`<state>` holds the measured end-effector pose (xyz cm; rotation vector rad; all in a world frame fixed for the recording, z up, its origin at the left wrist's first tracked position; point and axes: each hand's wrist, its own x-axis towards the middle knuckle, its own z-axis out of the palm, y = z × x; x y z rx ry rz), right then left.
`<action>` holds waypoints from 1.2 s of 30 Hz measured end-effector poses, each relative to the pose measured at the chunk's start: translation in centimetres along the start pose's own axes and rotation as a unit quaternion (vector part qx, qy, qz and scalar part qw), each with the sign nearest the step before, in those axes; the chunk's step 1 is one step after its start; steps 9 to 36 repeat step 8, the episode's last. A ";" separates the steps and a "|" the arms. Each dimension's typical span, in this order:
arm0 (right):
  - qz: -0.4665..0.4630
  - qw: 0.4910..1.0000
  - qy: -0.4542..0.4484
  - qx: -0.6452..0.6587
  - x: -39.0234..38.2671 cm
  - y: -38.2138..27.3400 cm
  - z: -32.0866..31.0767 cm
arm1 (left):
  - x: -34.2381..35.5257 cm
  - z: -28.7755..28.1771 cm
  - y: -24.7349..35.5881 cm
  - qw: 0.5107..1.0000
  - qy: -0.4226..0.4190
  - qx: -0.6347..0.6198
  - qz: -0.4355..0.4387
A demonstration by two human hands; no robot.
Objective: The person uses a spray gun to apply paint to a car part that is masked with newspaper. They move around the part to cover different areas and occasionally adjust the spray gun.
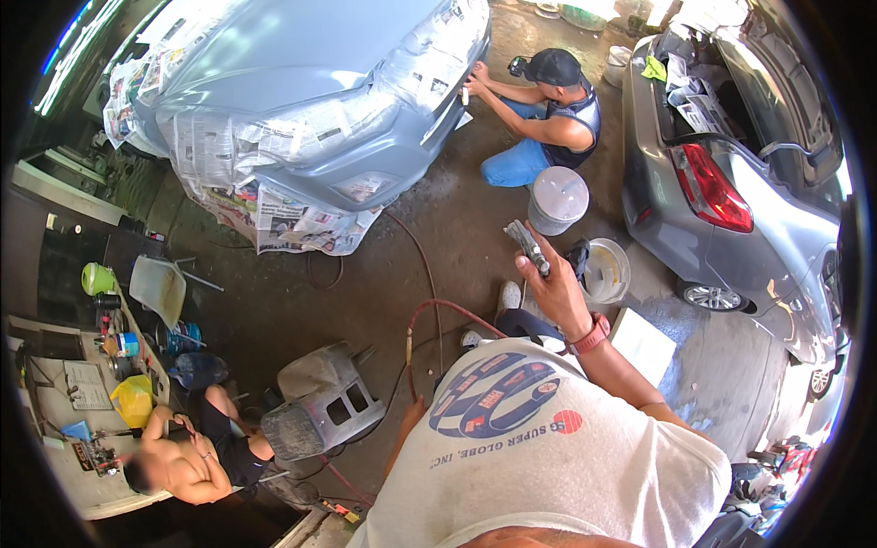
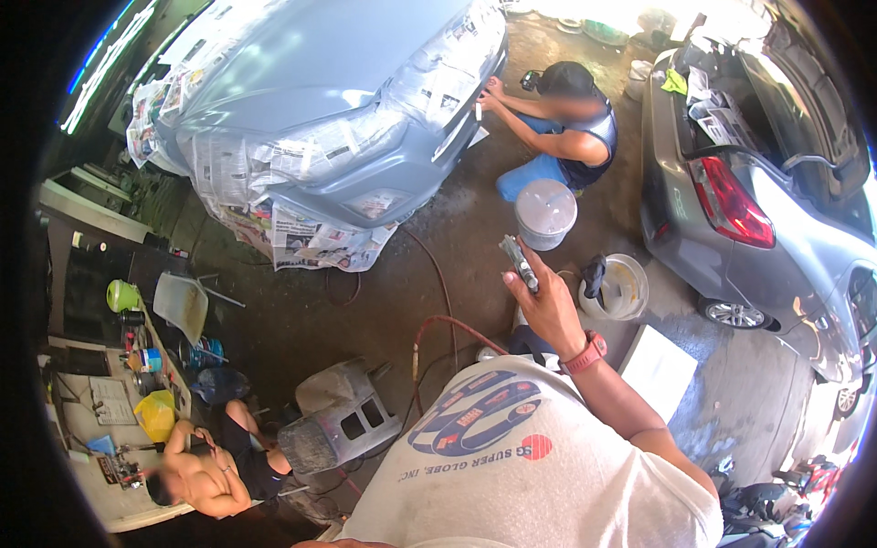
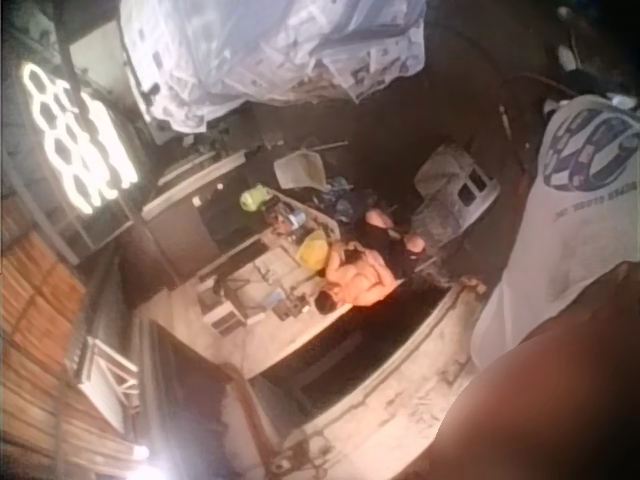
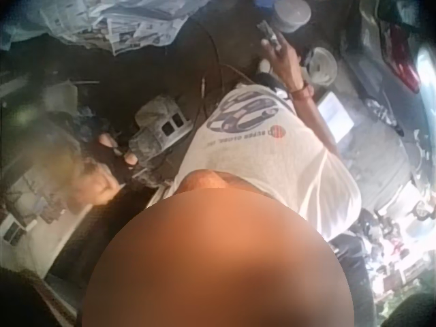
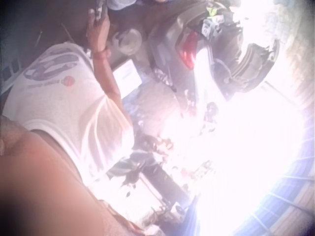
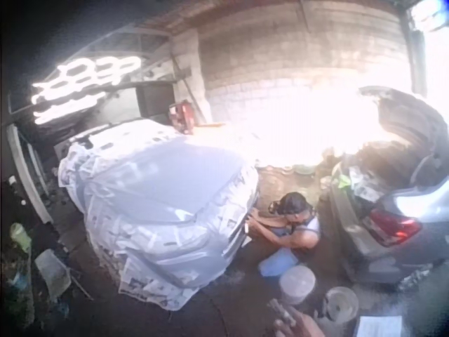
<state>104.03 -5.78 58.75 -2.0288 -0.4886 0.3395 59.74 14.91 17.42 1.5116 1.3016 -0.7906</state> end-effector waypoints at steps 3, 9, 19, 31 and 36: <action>-0.003 1.000 0.004 -0.010 0.1 0.2 0.0 | 0.2 -0.1 0.2 1.000 -0.021 -0.017 -0.008; 0.002 1.000 0.005 -0.005 -0.2 0.5 0.3 | -0.5 -0.1 -0.3 1.000 -0.005 -0.023 0.002; 0.002 1.000 0.005 -0.005 -0.2 0.5 0.3 | -0.5 -0.1 -0.3 1.000 -0.005 -0.023 0.002; 0.002 1.000 0.005 -0.005 -0.2 0.5 0.3 | -0.5 -0.1 -0.3 1.000 -0.005 -0.023 0.002; 0.002 1.000 0.005 -0.005 -0.2 0.5 0.3 | -0.5 -0.1 -0.3 1.000 -0.005 -0.023 0.002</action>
